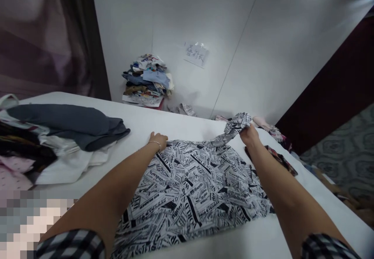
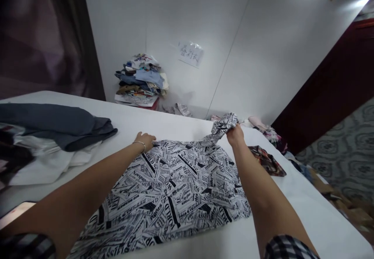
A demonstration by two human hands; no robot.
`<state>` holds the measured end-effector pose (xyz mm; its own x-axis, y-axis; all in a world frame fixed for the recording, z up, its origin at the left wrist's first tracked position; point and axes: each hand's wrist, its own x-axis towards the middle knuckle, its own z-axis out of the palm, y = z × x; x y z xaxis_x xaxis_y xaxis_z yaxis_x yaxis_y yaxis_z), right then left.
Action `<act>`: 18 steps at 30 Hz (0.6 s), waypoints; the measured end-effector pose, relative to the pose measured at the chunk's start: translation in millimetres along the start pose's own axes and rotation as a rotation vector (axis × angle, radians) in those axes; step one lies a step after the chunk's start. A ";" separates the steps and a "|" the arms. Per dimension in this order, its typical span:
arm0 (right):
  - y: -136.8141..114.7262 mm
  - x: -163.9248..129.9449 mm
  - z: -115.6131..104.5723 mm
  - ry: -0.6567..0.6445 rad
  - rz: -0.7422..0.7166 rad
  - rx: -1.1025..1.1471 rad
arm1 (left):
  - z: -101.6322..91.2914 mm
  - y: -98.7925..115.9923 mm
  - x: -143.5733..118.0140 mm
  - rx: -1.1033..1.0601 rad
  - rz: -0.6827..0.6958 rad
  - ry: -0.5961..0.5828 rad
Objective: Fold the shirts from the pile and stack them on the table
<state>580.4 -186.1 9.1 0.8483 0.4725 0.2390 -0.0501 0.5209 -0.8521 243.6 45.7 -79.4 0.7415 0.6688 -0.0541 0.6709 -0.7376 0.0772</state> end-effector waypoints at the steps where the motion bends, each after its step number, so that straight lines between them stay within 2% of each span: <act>1: -0.8 2.4 3.5 -0.002 -0.006 0.004 | -3.6 1.5 0.3 0.024 0.005 -0.004; 6: -16.3 11.3 10.4 0.033 -0.084 0.086 | -30.5 6.4 -5.6 0.112 -0.001 0.051; 10: -43.6 2.6 -1.1 0.055 -0.110 0.139 | -47.2 7.5 -21.1 0.161 0.026 0.079; 15: -74.3 -39.9 -33.7 0.091 -0.163 0.127 | -57.8 18.2 -57.1 0.200 0.138 0.077; 18: -83.0 -80.2 -60.2 0.097 -0.129 0.144 | -52.6 26.6 -89.6 0.216 0.235 0.122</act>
<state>548.3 -310.0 32.6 0.8992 0.3277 0.2900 -0.0063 0.6723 -0.7403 194.3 -28.9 -20.1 0.8780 0.4747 0.0611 0.4785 -0.8669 -0.1396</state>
